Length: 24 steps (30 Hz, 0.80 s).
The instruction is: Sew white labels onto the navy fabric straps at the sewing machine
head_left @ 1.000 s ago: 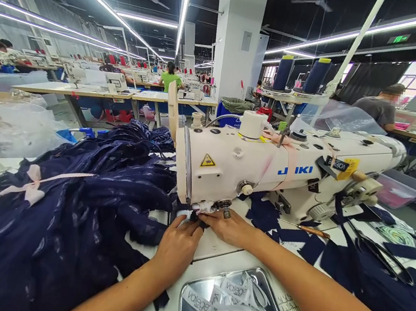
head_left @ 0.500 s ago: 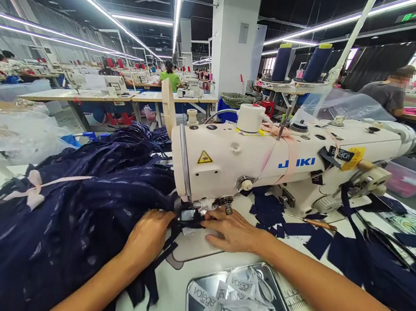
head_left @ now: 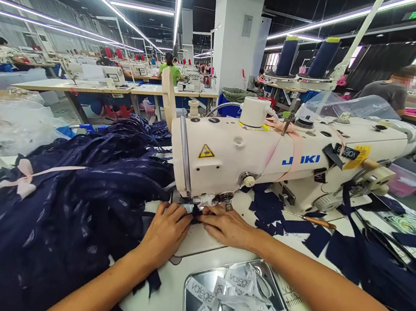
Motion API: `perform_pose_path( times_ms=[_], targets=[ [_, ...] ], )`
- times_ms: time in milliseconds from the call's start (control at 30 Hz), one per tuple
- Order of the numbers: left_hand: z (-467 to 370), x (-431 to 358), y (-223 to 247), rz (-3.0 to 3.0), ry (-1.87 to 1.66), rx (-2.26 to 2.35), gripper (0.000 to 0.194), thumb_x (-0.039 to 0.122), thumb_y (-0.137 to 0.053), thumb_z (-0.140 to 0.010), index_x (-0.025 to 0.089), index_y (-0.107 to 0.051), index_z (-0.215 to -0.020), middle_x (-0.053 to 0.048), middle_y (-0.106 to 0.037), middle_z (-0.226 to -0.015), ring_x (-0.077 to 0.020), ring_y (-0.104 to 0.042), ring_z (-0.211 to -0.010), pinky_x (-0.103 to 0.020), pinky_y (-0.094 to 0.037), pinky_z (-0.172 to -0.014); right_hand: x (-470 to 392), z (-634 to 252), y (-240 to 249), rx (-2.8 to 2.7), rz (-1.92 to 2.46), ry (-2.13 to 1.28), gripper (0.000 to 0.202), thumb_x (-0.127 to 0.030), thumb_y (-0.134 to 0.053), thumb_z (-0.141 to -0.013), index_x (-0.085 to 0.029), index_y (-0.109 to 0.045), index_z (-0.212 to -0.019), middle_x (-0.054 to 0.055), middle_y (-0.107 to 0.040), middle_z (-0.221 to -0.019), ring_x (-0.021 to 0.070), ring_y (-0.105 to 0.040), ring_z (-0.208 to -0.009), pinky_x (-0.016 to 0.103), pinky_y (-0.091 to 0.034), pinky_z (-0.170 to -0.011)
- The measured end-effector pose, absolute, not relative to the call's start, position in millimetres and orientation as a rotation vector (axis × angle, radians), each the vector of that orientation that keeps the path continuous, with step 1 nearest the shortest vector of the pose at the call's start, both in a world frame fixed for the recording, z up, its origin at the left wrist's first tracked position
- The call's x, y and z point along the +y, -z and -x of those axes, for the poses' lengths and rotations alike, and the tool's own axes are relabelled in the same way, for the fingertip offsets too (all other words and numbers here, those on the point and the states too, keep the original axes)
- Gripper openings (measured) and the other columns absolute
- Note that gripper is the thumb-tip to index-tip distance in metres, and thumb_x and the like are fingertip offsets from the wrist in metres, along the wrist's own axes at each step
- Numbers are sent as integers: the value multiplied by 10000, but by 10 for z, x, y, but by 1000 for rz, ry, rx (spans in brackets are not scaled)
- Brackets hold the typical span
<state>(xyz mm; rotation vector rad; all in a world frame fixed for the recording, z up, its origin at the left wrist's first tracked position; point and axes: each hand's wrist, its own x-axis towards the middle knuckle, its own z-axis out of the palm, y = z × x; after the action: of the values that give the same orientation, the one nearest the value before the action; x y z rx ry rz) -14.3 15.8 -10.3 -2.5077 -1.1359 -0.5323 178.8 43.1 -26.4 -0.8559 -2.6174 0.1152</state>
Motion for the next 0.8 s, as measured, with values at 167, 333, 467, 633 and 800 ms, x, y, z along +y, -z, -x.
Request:
perform_pose_path(
  times_ms=[167, 333, 467, 633, 800],
  targets=[
    [147, 180, 143, 2529, 563, -1109, 220, 131, -400, -832, 162, -611, -777, -30, -548, -698, -177, -470, -710, -352, -378, -719, 467, -1795, 265, -2562, 807, -184, 269, -138, -498, -804, -161, -603, -1051, 85, -576, -1018, 184, -530, -916, 316, -414, -798],
    [108, 184, 157, 2511, 559, -1077, 245, 130, -395, -830, 173, -598, -699, -27, -541, -678, -174, -469, -693, -352, -363, -711, 490, -1829, 239, -2500, 698, -200, 209, -118, -509, -800, -143, -638, -963, 65, -603, -966, 152, -538, -906, 253, -419, -805],
    [122, 164, 119, 2512, 542, -1092, 202, 153, -415, -827, 183, -607, -773, -34, -573, -726, -192, -495, -737, -370, -353, -725, 479, -1842, 234, -2576, 641, 4, 221, -141, -454, -832, -143, -628, -968, 80, -593, -969, 161, -542, -842, 275, -432, -760],
    [285, 144, 68, 2490, 555, -1274, 242, 190, -545, -754, 178, -564, -995, -66, -603, -938, -229, -518, -868, -391, -344, -752, 462, -1836, 279, -2617, 651, 165, 249, -125, -437, -817, -144, -608, -997, 98, -580, -977, 179, -538, -796, 302, -440, -698],
    [365, 155, 72, 2531, 535, -1396, 191, 157, -557, -741, 194, -583, -927, -41, -606, -881, -199, -553, -830, -353, -347, -717, 485, -1832, 333, -2538, 658, -52, 245, -144, -420, -843, -166, -619, -984, 69, -582, -975, 160, -545, -823, 298, -434, -756]
  ],
)
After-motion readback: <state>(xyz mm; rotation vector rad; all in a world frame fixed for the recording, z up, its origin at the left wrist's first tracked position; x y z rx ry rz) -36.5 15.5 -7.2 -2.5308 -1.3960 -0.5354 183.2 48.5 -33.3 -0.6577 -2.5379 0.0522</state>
